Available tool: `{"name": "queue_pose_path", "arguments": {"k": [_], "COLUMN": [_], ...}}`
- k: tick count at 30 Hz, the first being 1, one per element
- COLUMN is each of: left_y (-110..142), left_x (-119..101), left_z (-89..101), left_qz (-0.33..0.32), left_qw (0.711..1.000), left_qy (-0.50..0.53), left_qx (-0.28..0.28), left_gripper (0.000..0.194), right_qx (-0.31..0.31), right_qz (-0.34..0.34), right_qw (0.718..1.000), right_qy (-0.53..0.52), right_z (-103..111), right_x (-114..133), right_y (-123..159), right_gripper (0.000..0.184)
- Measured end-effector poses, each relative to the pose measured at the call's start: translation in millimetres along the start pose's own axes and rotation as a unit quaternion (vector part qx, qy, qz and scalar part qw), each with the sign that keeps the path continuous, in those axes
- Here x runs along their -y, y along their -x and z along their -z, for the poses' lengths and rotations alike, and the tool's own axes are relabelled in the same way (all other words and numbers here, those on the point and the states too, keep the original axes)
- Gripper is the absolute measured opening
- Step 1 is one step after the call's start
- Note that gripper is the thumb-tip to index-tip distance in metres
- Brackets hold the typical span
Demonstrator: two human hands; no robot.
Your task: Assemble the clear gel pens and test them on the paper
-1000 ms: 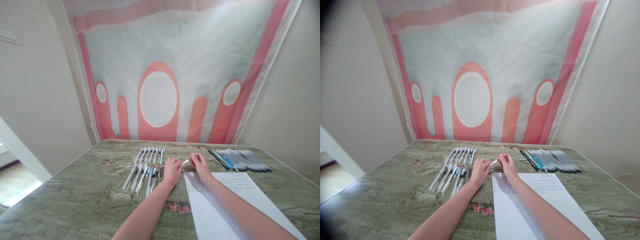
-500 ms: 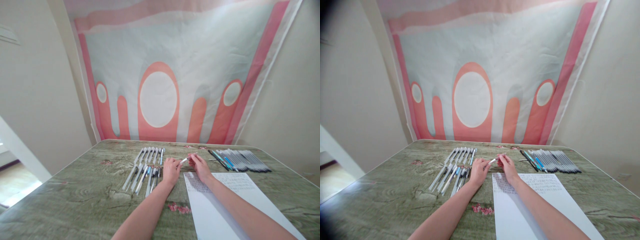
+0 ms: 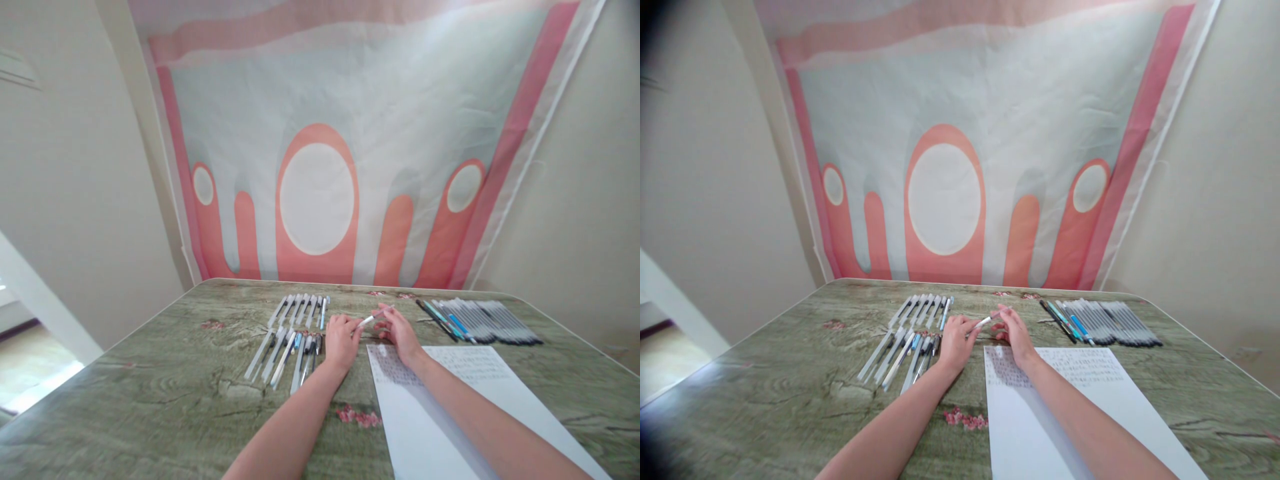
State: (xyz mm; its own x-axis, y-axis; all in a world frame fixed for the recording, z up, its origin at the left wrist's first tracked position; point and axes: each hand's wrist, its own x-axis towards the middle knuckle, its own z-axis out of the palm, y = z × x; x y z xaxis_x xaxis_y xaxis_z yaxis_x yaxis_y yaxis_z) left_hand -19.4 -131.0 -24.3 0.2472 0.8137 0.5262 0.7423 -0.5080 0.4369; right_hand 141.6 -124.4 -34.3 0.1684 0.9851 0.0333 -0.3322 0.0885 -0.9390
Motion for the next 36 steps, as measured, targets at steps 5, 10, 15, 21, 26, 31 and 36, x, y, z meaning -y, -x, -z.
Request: {"name": "queue_pose_path", "arguments": {"k": [5,10,15,21,26,31,36], "left_y": [0.1,-0.1,-0.4,-0.4,-0.3,0.1,-0.3], "left_x": [1.7,0.8,2.1,4.4,3.7,3.0,2.8], "left_z": [0.7,1.3,0.3,-1.8,-2.6,-1.7,-1.0], "left_qz": [-0.005,0.002,0.006,0.004,0.008,0.009,0.009], "left_qw": [1.000,1.000,1.000,0.999,0.999,0.999,0.999], "left_qy": [0.019,0.025,0.026,0.021,0.018,0.024,0.023], "left_qx": [-0.006,-0.014,-0.016,-0.031,-0.035,-0.038,-0.042], "left_gripper": [0.022,0.020,0.020,0.018,0.017,0.016,0.016], "right_qx": [-0.006,-0.020,-0.016,-0.011,0.015,0.001,-0.002], "right_qz": [0.052,0.038,0.013,0.042,0.013,0.057,0.024], "right_qw": [0.998,0.997,1.000,0.998,1.000,0.995,0.999], "right_qy": [0.047,0.058,0.010,0.055,0.014,0.076,0.024], "right_z": [-0.5,-0.3,-0.7,3.7,3.7,2.3,1.2], "right_x": [3.4,2.3,3.2,-0.1,0.2,1.5,4.1], "right_y": [3.6,2.4,1.8,-0.6,-1.5,1.7,1.4], "right_gripper": [0.032,0.027,0.035,0.029,0.034,0.028,0.035]}}
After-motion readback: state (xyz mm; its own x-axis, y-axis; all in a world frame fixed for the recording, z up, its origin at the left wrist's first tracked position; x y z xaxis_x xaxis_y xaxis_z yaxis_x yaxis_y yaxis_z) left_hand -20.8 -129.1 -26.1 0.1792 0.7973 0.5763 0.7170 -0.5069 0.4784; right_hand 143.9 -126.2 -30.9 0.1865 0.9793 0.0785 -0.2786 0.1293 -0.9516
